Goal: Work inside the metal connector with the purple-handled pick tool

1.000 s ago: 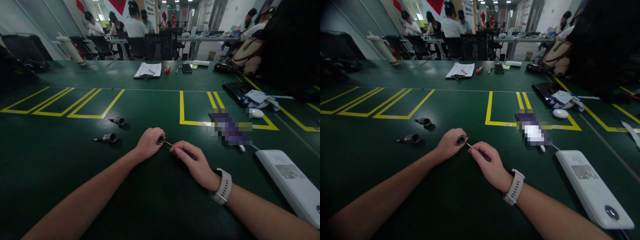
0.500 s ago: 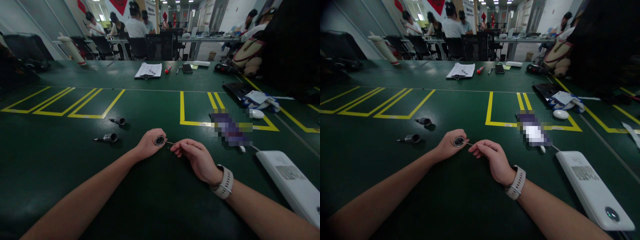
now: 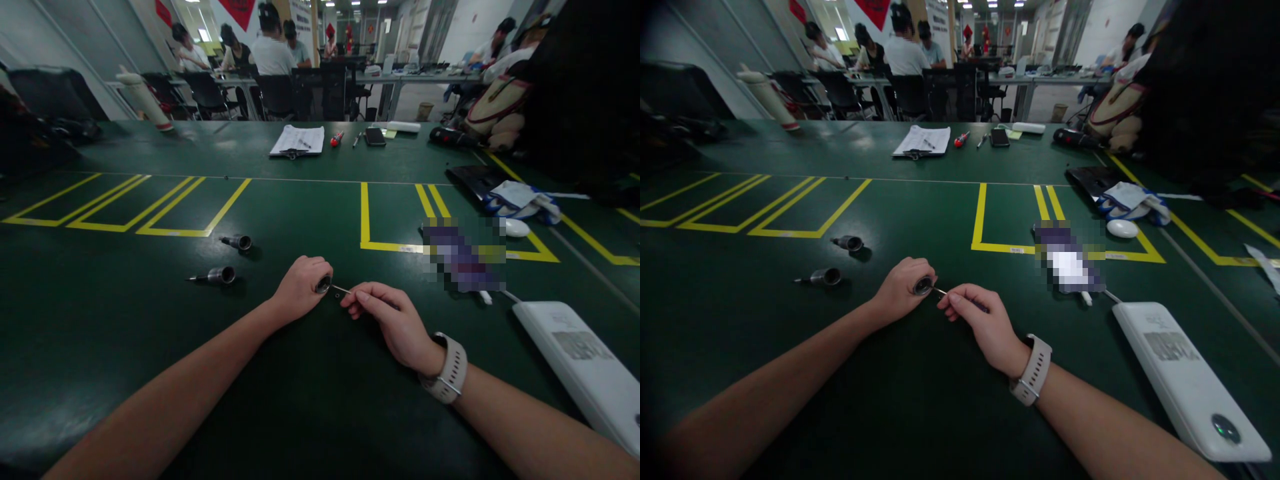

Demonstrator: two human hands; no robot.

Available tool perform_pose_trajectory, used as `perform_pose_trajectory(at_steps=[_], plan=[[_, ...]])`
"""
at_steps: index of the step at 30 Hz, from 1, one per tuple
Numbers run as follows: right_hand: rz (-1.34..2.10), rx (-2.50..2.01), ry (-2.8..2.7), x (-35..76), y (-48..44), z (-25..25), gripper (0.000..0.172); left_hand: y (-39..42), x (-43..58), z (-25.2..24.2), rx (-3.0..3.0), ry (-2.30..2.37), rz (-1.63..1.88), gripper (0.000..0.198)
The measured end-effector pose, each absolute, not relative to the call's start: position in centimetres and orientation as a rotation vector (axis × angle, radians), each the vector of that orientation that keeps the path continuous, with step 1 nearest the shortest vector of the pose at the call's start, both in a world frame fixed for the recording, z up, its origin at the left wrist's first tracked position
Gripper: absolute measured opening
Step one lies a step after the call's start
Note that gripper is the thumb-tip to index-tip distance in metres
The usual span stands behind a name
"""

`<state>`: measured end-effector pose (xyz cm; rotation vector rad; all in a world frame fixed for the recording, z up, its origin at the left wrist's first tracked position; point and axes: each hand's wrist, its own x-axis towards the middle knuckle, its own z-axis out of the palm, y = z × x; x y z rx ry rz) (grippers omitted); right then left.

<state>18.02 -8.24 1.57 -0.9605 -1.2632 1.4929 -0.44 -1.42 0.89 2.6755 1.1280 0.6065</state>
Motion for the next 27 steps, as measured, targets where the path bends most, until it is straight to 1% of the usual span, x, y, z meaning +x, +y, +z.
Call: perform_pose_trajectory(at_steps=[4,7,10,14,16,19,24,27], plan=[[1.636,-0.894,-1.077,17.97,-8.01,1.54,0.017,-1.18,-0.59,0.74,2.518,1.045,0.743,0.013],[1.662,-0.874,-1.009,17.94,-7.96,1.68,0.017,-1.01,-0.62,0.59,2.46,1.014,0.777,0.014],[1.557,-0.906,-1.079,17.93,-8.11,1.69,0.017,-0.94,-0.58,0.46,2.523,1.062,0.741,0.012],[1.344,-1.017,-1.376,17.88,-8.49,1.76,0.018,-1.06,-0.46,0.51,2.678,1.155,0.61,0.009],[1.314,-1.049,-1.446,17.86,-8.58,1.79,0.018,-1.2,-0.41,0.63,2.746,1.162,0.541,0.009],[1.416,-1.003,-1.353,17.92,-8.38,1.68,0.018,-1.36,-0.42,0.78,2.789,1.121,0.517,0.008],[1.701,-0.868,-0.993,18.24,-7.67,1.44,0.018,-1.19,-0.62,0.68,2.645,1.078,0.647,0.01],[1.739,-0.848,-0.936,18.26,-7.62,1.47,0.018,-1.06,-0.63,0.6,2.588,1.066,0.69,0.01]])
